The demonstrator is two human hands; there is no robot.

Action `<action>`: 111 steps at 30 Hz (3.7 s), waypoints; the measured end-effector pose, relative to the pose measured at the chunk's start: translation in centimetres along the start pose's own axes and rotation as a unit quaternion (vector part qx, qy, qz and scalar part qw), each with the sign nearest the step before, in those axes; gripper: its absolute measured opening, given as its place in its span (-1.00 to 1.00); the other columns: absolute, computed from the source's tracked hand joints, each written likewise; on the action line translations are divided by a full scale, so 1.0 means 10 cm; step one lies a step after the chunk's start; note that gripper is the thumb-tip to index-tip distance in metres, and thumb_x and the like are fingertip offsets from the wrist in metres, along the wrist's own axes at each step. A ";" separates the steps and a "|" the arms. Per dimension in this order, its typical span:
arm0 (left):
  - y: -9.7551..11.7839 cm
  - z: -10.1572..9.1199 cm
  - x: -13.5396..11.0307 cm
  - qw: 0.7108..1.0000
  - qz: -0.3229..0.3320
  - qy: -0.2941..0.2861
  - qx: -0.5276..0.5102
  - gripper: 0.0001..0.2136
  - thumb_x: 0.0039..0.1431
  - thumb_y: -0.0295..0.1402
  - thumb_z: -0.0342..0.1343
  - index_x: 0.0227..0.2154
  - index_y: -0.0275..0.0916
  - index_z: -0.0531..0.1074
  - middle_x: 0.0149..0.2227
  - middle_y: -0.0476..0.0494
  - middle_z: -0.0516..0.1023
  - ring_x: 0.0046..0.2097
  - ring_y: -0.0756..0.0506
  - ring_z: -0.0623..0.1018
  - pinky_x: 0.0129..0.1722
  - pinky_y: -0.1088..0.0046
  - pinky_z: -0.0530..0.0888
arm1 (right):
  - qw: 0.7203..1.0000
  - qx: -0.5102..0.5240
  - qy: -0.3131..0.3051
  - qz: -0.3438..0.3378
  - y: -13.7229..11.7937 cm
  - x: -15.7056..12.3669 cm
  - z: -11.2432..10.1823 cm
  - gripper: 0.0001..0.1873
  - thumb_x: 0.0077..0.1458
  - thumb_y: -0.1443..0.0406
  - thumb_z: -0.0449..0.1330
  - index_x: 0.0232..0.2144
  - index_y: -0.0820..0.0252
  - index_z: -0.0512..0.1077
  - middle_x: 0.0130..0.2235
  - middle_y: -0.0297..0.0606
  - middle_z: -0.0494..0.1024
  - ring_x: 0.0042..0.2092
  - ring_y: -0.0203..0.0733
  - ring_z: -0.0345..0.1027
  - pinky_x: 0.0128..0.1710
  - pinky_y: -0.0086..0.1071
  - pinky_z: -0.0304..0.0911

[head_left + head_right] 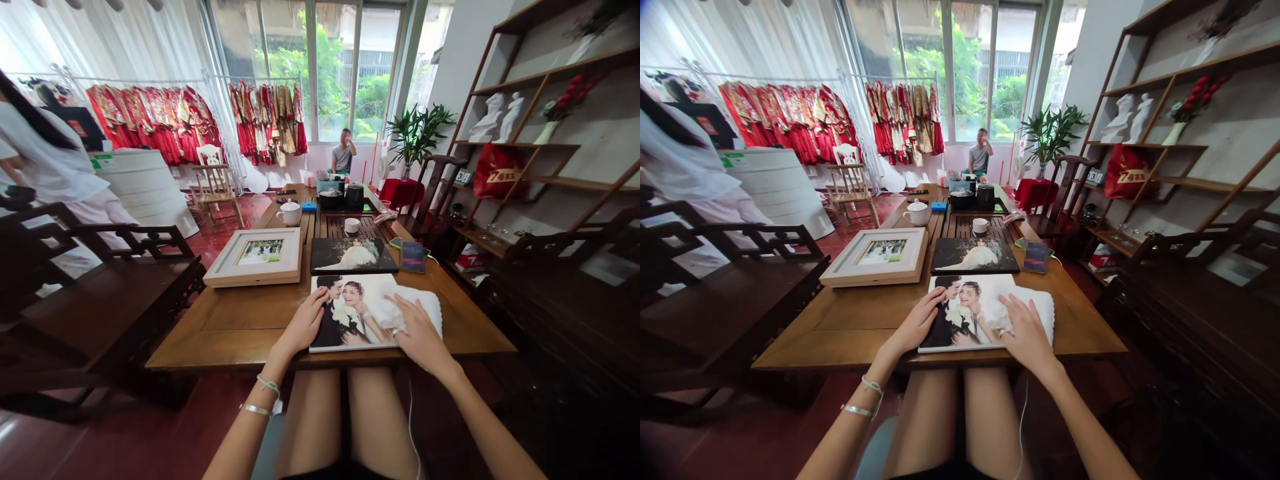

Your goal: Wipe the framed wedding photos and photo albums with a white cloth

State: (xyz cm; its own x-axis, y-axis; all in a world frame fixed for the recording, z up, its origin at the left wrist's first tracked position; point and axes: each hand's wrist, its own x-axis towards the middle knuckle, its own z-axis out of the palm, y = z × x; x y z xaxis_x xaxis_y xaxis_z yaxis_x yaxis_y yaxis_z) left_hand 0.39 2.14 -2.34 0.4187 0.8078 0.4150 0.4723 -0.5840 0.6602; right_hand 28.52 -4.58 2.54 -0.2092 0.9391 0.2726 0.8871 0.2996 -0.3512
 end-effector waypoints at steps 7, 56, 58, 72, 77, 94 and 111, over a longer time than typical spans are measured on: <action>0.01 -0.01 -0.01 1.000 0.013 -0.002 0.005 -0.60 0.33 -0.39 -0.21 0.18 -0.18 0.26 0.29 -0.22 0.20 0.32 -0.14 0.17 0.33 0.07 0.10 | 0.990 -0.030 -0.103 -0.086 -0.25 0.64 0.08 -0.29 -0.10 0.39 0.02 0.19 0.30 0.26 0.26 -0.02 0.23 0.31 0.12 -0.05 0.25 0.16 -0.24; 0.03 -0.02 -0.01 1.000 0.003 -0.011 0.003 -0.59 0.33 -0.34 -0.18 0.20 -0.23 0.21 0.31 -0.27 0.15 0.34 -0.17 0.14 0.32 0.08 0.10 | 0.972 0.005 -0.119 -0.204 -0.81 -0.31 0.06 -0.09 -0.21 0.44 0.06 0.28 0.13 0.09 0.30 -0.25 0.17 0.33 0.07 -0.19 0.31 0.08 -0.44; 0.03 -0.02 -0.01 1.000 0.002 -0.012 0.004 -0.58 0.33 -0.35 -0.20 0.21 -0.24 0.21 0.31 -0.28 0.14 0.34 -0.16 0.14 0.32 0.08 0.09 | 0.974 0.014 -0.117 -0.192 -0.77 -0.25 0.05 -0.12 -0.21 0.44 0.06 0.26 0.14 0.15 0.27 -0.24 0.23 0.31 0.05 -0.11 0.31 0.05 -0.38; 0.02 0.00 0.00 1.000 -0.011 -0.005 0.010 -0.60 0.32 -0.38 -0.20 0.18 -0.23 0.24 0.29 -0.26 0.19 0.32 -0.15 0.17 0.33 0.07 0.08 | 0.998 -0.050 -0.035 0.008 0.13 0.79 0.01 -0.37 -0.01 0.43 0.03 0.17 0.32 0.26 0.21 -0.02 0.31 0.27 0.13 -0.01 0.23 0.16 -0.21; 0.06 -0.02 0.00 1.000 -0.007 -0.008 0.011 -0.60 0.32 -0.38 -0.21 0.18 -0.24 0.24 0.29 -0.27 0.18 0.32 -0.15 0.17 0.33 0.07 0.08 | 0.994 -0.087 -0.043 -0.059 -0.55 0.26 0.14 -0.29 -0.06 0.40 0.09 0.21 0.32 0.21 0.23 -0.05 0.29 0.24 0.20 -0.01 0.25 0.24 -0.46; 0.06 -0.02 0.00 1.000 -0.010 -0.007 0.007 -0.60 0.33 -0.37 -0.21 0.17 -0.23 0.25 0.29 -0.25 0.19 0.33 -0.14 0.16 0.34 0.10 0.07 | 0.995 -0.095 0.006 0.024 -0.07 0.52 0.01 -0.54 0.03 0.37 0.07 0.02 0.25 0.37 -0.01 -0.04 0.50 0.07 0.09 0.21 0.17 0.14 -0.11; 0.07 -0.03 0.00 1.000 0.000 -0.003 0.005 -0.60 0.32 -0.36 -0.19 0.18 -0.23 0.24 0.29 -0.26 0.19 0.33 -0.15 0.16 0.33 0.08 0.09 | 0.989 -0.033 -0.044 -0.134 -0.96 -0.05 0.24 -0.36 -0.11 0.36 0.14 0.11 0.28 0.31 0.13 -0.04 0.39 0.21 0.16 0.07 0.26 0.00 -0.16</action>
State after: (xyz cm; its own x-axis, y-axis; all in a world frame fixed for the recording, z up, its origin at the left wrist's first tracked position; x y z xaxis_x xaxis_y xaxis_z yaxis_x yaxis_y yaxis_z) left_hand 0.51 1.78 -1.66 0.4236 0.8074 0.4106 0.4804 -0.5845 0.6539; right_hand 19.17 -7.55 3.62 -0.4729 0.8397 0.2670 0.8195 0.5305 -0.2169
